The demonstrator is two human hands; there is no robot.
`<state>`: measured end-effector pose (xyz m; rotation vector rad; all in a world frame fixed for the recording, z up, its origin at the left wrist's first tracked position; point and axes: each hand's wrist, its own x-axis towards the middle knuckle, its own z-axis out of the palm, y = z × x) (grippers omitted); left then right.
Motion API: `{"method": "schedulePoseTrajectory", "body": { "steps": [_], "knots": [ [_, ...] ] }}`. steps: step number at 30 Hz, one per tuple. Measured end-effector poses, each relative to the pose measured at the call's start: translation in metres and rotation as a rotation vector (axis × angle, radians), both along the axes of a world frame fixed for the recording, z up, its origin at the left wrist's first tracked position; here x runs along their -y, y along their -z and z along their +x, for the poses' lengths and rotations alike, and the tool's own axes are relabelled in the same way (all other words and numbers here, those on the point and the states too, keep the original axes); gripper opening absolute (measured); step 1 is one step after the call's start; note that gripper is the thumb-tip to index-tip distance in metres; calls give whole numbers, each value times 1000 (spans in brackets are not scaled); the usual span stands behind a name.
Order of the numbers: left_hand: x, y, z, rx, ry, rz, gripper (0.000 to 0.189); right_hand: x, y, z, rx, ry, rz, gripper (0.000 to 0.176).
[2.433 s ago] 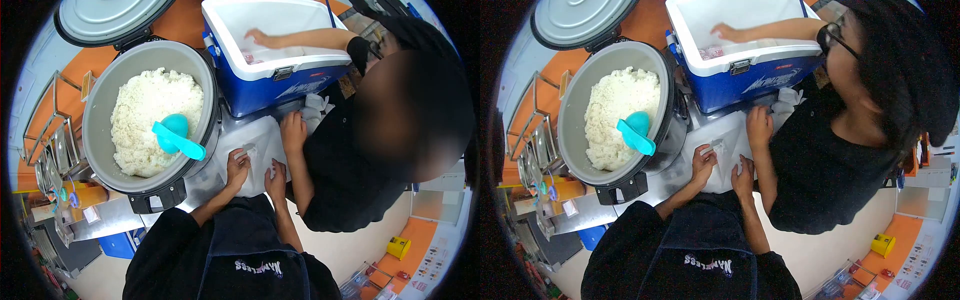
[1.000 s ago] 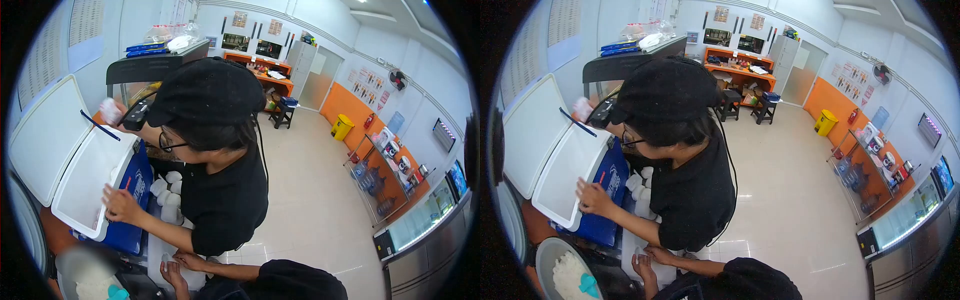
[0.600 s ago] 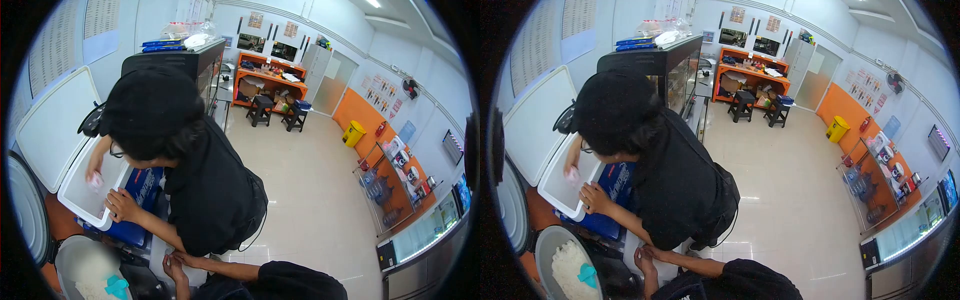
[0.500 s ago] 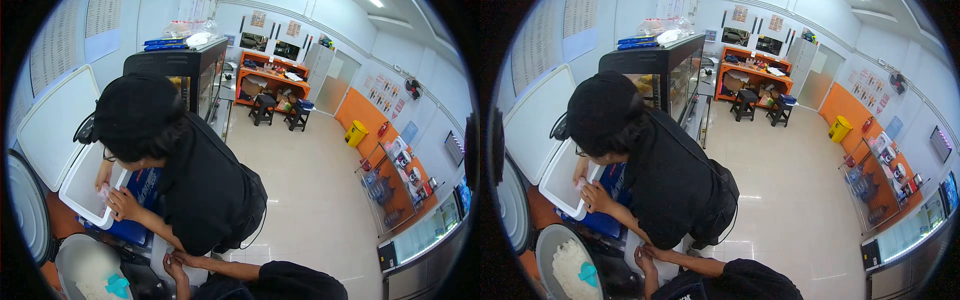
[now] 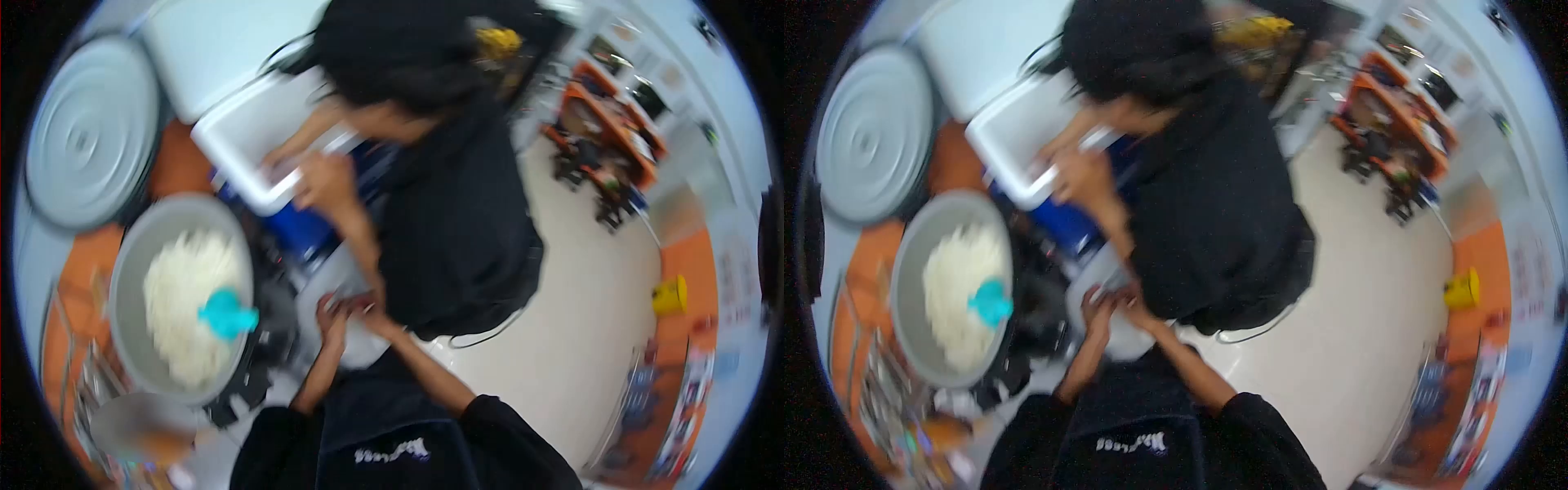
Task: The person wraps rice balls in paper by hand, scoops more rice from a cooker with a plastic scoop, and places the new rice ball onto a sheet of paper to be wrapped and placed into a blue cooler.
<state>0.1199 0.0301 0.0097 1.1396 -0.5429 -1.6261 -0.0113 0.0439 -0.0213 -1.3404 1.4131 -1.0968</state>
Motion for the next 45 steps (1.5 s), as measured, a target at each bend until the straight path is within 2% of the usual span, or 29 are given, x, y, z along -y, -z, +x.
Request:
{"method": "schedulePoseTrajectory", "body": {
  "steps": [1,2,5,8,12,14,17,21,23,24,26,30,32,35,37,45],
  "knots": [
    [-1,-1,-2,-31,-42,-39,50,-2,-46,-2,11,-27,-29,15],
    [1,-1,-3,69,-42,-31,49,-8,-51,1,-39,11,12,18],
    [-3,-13,-2,124,-99,14,47,-10,-51,2,-163,115,124,23],
    [-6,-5,3,210,-98,0,45,-6,-31,1,-125,153,85,23],
    [-6,-3,2,229,-83,-49,45,3,-59,6,-170,113,91,26],
    [-6,-8,0,257,-37,-137,45,7,-63,8,-280,6,-74,27],
    [-4,-6,-1,323,4,-186,44,12,-61,8,-312,-9,-133,26],
    [-5,-12,-1,337,32,-205,43,20,-39,-4,-263,-3,-58,26],
    [-4,-12,-2,300,41,-165,43,23,-25,-11,-342,-65,-286,24],
    [-4,-12,-2,301,39,-164,43,22,-34,-9,-342,-67,-286,24],
    [-4,-13,-2,310,43,-193,43,19,-63,1,-223,-52,-105,22],
    [-4,-6,-3,354,36,-256,43,21,-60,-2,-239,-63,-108,22],
    [-4,-13,-2,402,68,-194,43,26,-45,-10,-337,-76,-249,24],
    [-4,-4,-3,372,36,-258,42,22,-79,-1,-267,-79,-99,22],
    [-4,-3,-2,385,42,-273,42,24,-84,0,-303,-99,-111,22],
    [-4,-14,0,473,83,-247,43,30,-65,-9,-249,-72,-110,24]
  ]
}}
